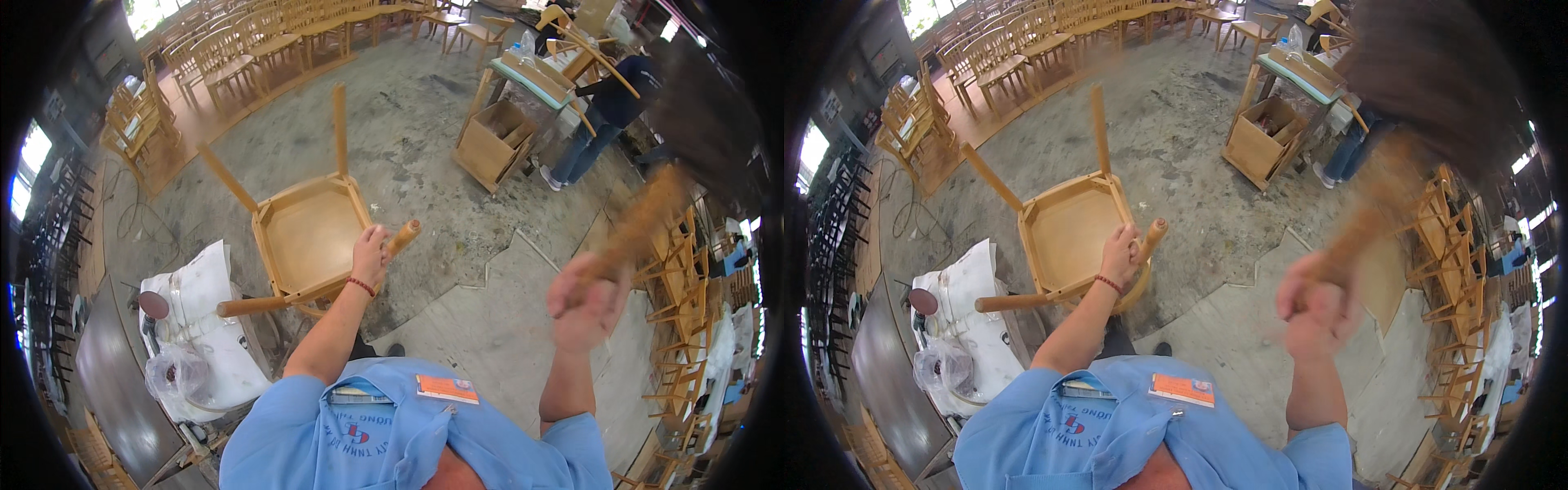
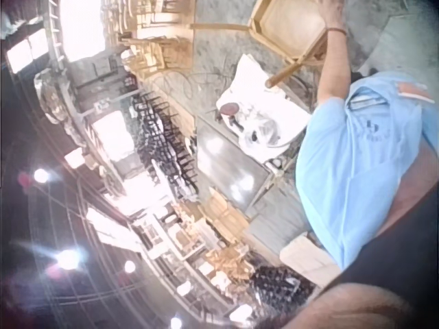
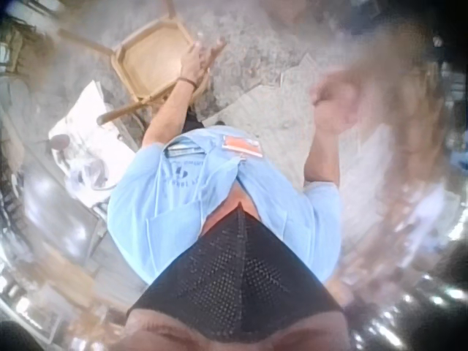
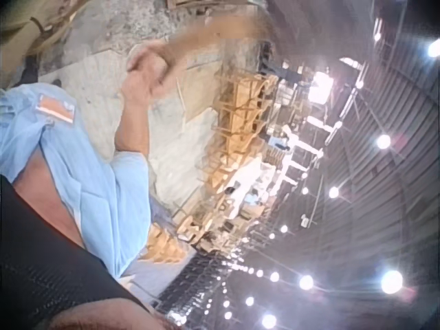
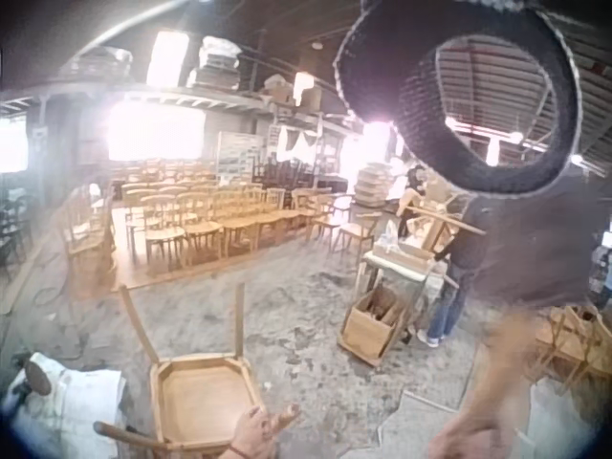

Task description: The person assembles wooden chairs by inserting dowels into leg holes and tapping them with a mallet. They repeatedly pick up chairs, position them, insert dowels, and strike the joints to secure the legs.

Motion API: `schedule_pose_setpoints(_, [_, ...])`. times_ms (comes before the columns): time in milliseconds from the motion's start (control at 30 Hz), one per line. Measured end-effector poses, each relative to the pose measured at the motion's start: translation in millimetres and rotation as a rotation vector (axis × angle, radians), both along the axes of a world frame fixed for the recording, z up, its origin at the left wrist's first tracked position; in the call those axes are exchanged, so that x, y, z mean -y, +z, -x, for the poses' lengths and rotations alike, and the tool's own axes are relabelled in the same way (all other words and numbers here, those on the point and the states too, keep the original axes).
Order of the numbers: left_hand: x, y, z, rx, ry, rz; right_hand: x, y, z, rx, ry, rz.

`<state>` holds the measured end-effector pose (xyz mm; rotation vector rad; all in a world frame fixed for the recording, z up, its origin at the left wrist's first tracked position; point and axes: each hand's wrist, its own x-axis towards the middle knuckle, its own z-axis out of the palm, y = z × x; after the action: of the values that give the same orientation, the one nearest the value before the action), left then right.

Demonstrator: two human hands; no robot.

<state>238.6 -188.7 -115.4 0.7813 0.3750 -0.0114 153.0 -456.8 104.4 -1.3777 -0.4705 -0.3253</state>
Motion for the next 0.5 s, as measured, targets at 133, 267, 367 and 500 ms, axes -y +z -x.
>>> schedule_pose_setpoints(133, [-13, -58, 27, -0.246, 0.052, 0.226, 16, -80, -4, 0.157, -0.241, 0.603])
schedule_pose_setpoints(267, [-30, -69, 68, -0.365, -0.01, 0.075, 37, -124, -4, -0.201, -0.138, 0.918])
schedule_pose_setpoints(367, [-43, -64, 94, -0.395, -0.05, 0.119, 35, -85, 3, -0.427, -0.088, 0.588])
schedule_pose_setpoints(500, [-32, -12, 97, -0.249, -0.194, 0.123, 19, -83, -14, -0.553, -0.081, 0.533])
